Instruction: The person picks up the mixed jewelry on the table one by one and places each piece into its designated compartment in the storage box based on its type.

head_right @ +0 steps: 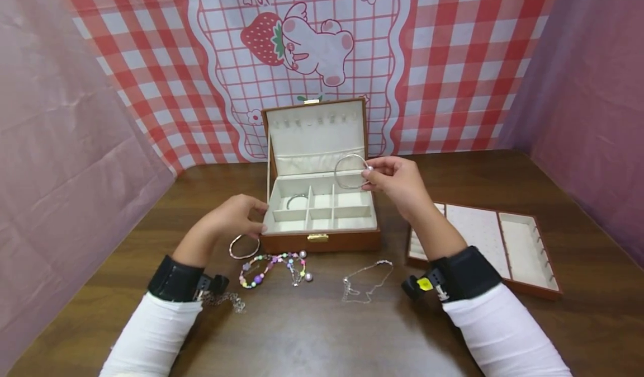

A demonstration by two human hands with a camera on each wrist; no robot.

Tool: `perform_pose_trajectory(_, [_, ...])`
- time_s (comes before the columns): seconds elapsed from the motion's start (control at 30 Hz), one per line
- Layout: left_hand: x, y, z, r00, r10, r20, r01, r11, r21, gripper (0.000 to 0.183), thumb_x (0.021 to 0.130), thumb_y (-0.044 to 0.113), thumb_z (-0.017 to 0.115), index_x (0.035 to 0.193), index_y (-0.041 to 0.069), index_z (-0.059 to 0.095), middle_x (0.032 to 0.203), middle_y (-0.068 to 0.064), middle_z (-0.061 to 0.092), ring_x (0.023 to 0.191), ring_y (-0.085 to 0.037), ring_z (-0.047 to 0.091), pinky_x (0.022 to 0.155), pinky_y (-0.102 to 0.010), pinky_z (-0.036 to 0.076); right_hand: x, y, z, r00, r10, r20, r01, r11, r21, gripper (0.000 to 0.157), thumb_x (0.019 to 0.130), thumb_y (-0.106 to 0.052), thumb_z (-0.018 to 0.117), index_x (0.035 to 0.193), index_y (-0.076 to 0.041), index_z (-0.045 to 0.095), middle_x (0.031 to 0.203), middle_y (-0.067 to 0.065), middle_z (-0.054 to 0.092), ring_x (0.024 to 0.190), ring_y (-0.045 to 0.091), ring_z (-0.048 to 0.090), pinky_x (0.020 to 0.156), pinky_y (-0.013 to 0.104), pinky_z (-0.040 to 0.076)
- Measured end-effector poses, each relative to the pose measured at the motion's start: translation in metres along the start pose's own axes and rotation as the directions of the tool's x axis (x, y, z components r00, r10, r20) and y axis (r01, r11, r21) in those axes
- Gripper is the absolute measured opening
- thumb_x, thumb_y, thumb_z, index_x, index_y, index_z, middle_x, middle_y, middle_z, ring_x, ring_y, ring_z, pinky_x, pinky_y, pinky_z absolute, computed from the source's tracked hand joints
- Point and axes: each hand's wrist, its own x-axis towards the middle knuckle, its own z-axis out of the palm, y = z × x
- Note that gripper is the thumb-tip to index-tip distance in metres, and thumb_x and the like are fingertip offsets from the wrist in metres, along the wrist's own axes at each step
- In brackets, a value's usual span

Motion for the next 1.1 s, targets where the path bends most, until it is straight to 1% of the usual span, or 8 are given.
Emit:
perform_pose_trajectory(0.2, [0.0, 0.001, -0.001, 0.999, -0.039, -0.008, 0.038, 0.998, -0.047, 0.04, 0.079, 0.001, 0.075, 0.117, -0.009, 0.065, 0.102, -0.019, 0.069, 0.061, -0.015, 0.069, 0.073, -0.029, 0.056, 0.007, 0.001, 0.0, 1.0, 0.009, -0.01, -0.009, 1.0, -0.023, 0.037, 0.094, -0.007, 0.064, 0.122, 0.015, 0.054, 0.088, -0.003, 0.07, 0.077, 0.011, 0.07, 0.075, 0.026, 0.057])
perform_pose_trajectory(0.27, [0.0, 0.001, 0.0, 0.998, -0.061, -0.012, 0.06, 0.996, -0.072, 0.043, 0.079, 0.001, 0.075, 0.119, -0.01, 0.063, 0.105, -0.021, 0.068, 0.062, -0.016, 0.069, 0.072, -0.029, 0.056, 0.011, 0.0, -0.001, 1.0, 0.016, -0.01, -0.017, 0.999, -0.047, 0.037, 0.094, -0.007, 0.063, 0.123, 0.015, 0.054, 0.089, -0.001, 0.07, 0.077, 0.011, 0.069, 0.075, 0.026, 0.058])
perform_pose_trajectory(0.37, [0.0, 0.0, 0.0, 0.997, -0.081, -0.016, 0.08, 0.993, -0.092, 0.043, 0.079, 0.001, 0.074, 0.119, -0.01, 0.063, 0.102, -0.019, 0.069, 0.061, -0.016, 0.069, 0.067, -0.028, 0.057, 0.018, -0.001, -0.001, 0.999, 0.033, -0.002, -0.033, 0.991, -0.127, 0.038, 0.094, -0.008, 0.063, 0.125, 0.013, 0.055, 0.1, 0.01, 0.07, 0.078, 0.014, 0.07, 0.075, 0.027, 0.058])
perform_pose_trajectory(0.5, [0.001, -0.002, 0.001, 0.997, -0.078, -0.007, 0.077, 0.992, -0.101, 0.04, 0.079, 0.0, 0.072, 0.117, -0.008, 0.065, 0.093, -0.015, 0.07, 0.06, -0.016, 0.068, 0.063, -0.027, 0.056, 0.029, -0.005, -0.002, 0.999, 0.047, 0.015, -0.04, 0.955, -0.293, 0.037, 0.094, -0.008, 0.065, 0.126, 0.008, 0.058, 0.111, 0.024, 0.064, 0.082, 0.02, 0.069, 0.073, 0.028, 0.058])
perform_pose_trajectory(0.6, [0.001, -0.003, 0.003, 0.998, -0.067, -0.002, 0.066, 0.992, -0.105, 0.041, 0.079, 0.0, 0.07, 0.118, -0.009, 0.064, 0.093, -0.015, 0.07, 0.061, -0.018, 0.069, 0.062, -0.027, 0.057, 0.04, -0.008, -0.002, 0.998, 0.054, 0.039, -0.035, 0.922, -0.386, 0.035, 0.093, -0.008, 0.065, 0.125, 0.006, 0.06, 0.109, 0.024, 0.064, 0.082, 0.022, 0.068, 0.073, 0.03, 0.059])
perform_pose_trajectory(0.77, [0.001, -0.002, 0.003, 0.998, -0.062, -0.001, 0.061, 0.993, -0.102, 0.042, 0.079, -0.001, 0.07, 0.119, -0.01, 0.063, 0.094, -0.016, 0.071, 0.065, -0.023, 0.07, 0.062, -0.027, 0.057, 0.059, -0.015, -0.002, 0.992, 0.058, 0.112, 0.002, 0.883, -0.47, 0.033, 0.092, -0.004, 0.065, 0.122, 0.009, 0.061, 0.1, 0.022, 0.066, 0.076, 0.022, 0.068, 0.075, 0.037, 0.059])
perform_pose_trajectory(0.9, [0.001, -0.002, 0.003, 0.998, -0.058, -0.005, 0.058, 0.994, -0.092, 0.04, 0.079, -0.001, 0.069, 0.118, -0.009, 0.064, 0.092, -0.014, 0.071, 0.066, -0.024, 0.071, 0.062, -0.027, 0.056, 0.072, -0.024, -0.001, 0.983, 0.075, 0.169, 0.025, 0.852, -0.523, 0.03, 0.091, -0.002, 0.065, 0.119, 0.01, 0.062, 0.103, 0.025, 0.067, 0.074, 0.02, 0.068, 0.078, 0.043, 0.058])
perform_pose_trajectory(1.1, [0.0, -0.001, 0.004, 0.998, -0.061, -0.014, 0.059, 0.995, -0.083, 0.038, 0.078, 0.0, 0.07, 0.115, -0.008, 0.066, 0.088, -0.013, 0.071, 0.064, -0.02, 0.07, 0.063, -0.026, 0.056, 0.092, -0.029, 0.0, 0.959, 0.15, 0.24, 0.018, 0.814, -0.58, 0.029, 0.09, -0.002, 0.067, 0.116, 0.01, 0.063, 0.104, 0.022, 0.065, 0.077, 0.022, 0.067, 0.076, 0.041, 0.059])
